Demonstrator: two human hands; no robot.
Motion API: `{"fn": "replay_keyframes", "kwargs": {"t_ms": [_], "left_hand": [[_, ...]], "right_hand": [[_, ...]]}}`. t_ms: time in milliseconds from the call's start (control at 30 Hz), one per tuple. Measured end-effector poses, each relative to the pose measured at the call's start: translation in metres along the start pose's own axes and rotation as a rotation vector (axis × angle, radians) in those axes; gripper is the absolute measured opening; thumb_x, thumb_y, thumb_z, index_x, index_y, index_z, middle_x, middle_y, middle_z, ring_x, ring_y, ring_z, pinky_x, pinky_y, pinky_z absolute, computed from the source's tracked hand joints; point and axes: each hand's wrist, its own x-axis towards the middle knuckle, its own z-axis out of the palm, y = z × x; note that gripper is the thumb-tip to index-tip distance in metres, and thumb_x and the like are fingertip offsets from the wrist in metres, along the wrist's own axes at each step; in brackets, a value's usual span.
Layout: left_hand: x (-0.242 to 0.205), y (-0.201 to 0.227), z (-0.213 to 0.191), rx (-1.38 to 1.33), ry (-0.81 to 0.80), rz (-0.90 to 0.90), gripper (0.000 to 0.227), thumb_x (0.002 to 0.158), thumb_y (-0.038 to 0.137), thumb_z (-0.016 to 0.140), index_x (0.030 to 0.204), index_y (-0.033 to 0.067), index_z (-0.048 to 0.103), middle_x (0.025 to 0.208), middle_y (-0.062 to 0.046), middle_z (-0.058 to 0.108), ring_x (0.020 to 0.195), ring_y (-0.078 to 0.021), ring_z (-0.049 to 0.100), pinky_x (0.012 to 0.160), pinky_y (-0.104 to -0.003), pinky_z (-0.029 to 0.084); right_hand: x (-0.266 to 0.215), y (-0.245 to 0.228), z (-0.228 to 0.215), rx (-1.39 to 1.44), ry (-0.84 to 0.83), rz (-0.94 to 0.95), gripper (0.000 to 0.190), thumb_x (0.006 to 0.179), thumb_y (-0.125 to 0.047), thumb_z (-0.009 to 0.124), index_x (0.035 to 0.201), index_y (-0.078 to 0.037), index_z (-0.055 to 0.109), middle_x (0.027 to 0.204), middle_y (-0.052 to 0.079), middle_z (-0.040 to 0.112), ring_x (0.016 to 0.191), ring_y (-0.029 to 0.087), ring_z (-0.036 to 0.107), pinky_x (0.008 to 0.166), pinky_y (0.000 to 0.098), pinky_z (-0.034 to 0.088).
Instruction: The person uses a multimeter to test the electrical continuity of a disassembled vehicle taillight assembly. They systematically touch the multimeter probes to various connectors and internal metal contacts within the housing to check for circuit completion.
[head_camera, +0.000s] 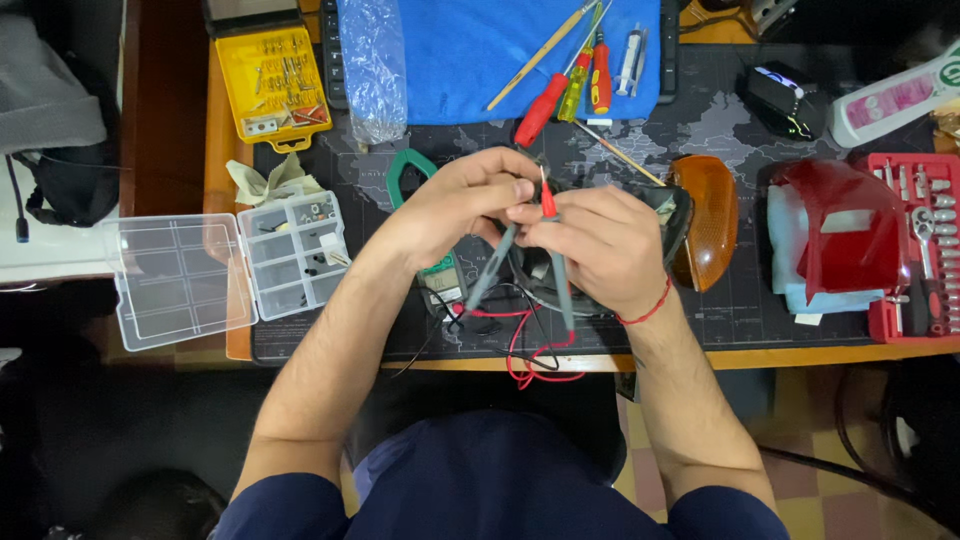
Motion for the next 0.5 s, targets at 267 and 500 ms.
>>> {"fn": "replay_keyframes", "kwargs": {"t_ms": [267,500], "left_hand": [[-0.009,0.022,-0.008,0.068,0.169,0.059,0.04,0.111,0.022,0.063,0.141,-0.0041,0.064,0.103,-0.016,0.076,0.073,-0.0211,0.082,0.064,-0.033,0.072],[-0.014,0.03,-0.006,0.542,0.323,0.288,0.029,0.116,0.017,0.064,0.138,0.0022,0.074,0.104,-0.02,0.08,0.062,-0.0178,0.075,0.051,-0.03,0.063]], "right_hand": [[-0.01,0.008,-0.003,0.098,-0.018,0.233,0.017,0.104,-0.016,0.089,0.097,-0.013,0.073,0.106,0.003,0.086,0.094,0.029,0.082,0.082,0.0389,0.063],[-0.023,0.001,0.002,0.121,-0.174,0.474,0.022,0.1,-0.009,0.089,0.109,-0.01,0.069,0.105,0.009,0.083,0.094,0.034,0.08,0.083,0.0434,0.061]]}}
